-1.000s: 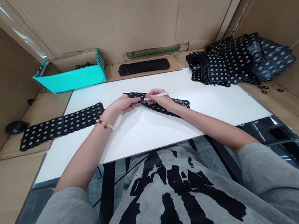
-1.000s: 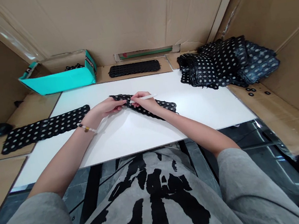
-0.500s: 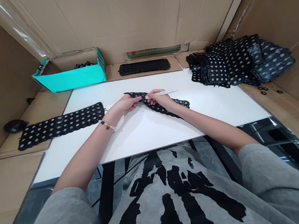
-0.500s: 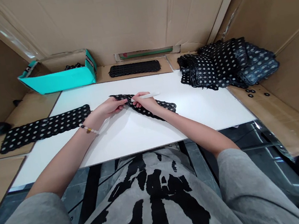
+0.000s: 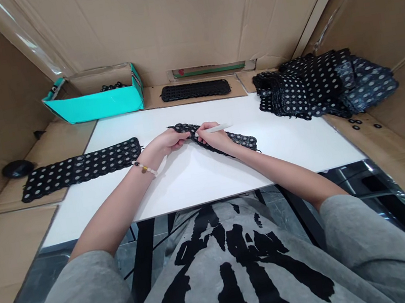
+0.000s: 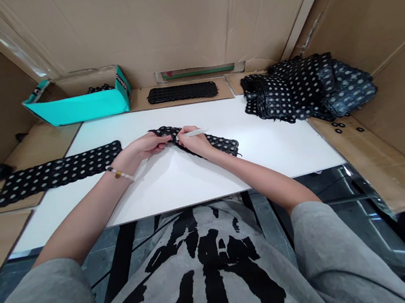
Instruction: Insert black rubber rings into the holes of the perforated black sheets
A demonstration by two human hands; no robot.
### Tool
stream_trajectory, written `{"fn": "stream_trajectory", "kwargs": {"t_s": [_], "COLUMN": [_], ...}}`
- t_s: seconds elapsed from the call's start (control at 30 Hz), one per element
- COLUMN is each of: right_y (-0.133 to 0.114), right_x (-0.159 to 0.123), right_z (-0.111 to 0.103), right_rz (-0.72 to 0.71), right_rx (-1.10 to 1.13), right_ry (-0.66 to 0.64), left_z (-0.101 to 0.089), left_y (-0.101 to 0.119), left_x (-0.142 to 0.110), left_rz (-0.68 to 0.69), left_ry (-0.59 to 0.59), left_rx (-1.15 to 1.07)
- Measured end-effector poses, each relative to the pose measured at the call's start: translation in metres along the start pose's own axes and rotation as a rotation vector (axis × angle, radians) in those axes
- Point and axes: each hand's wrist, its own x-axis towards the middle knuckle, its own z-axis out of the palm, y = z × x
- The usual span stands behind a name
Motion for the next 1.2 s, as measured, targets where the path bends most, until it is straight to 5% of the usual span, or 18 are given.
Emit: {"fn": "stream_trajectory", "kwargs": {"t_s": [0.37, 0.6, 0.73, 0.87, 1.0, 1.2], "right_y": [0.000, 0.009, 0.002, -0.005, -0.004, -0.002], "right_x": [-0.002, 0.011, 0.018, 0.020, 0.020, 0.017], "right_z": [0.003, -0.014, -0.029, -0.039, -0.040, -0.033], "right_rz": [-0.162, 0.010, 0.148, 0.306, 0.292, 0.170], "right_rx": [-0.184, 0.164, 0.340, 0.539, 0.630, 0.495], "right_ry": [0.065, 0.034, 0.104, 0.015, 0.020, -0.039], "left_z": [-0.003, 0.002, 0.007, 0.008, 0.011, 0.016], "left_y": [-0.003, -0.009, -0.009, -0.011, -0.017, -0.025], "left_x": [0.007, 0.011, 0.010, 0.009, 0.011, 0.017], "left_rz": [-0.011, 0.183, 0.236, 0.263, 0.292, 0.304], "left_ry": [-0.129, 0.056, -0.012, -0.114, -0.155, -0.046], "left_rx": [-0.155, 0.135, -0.034, -0.223, -0.189, -0.163]}}
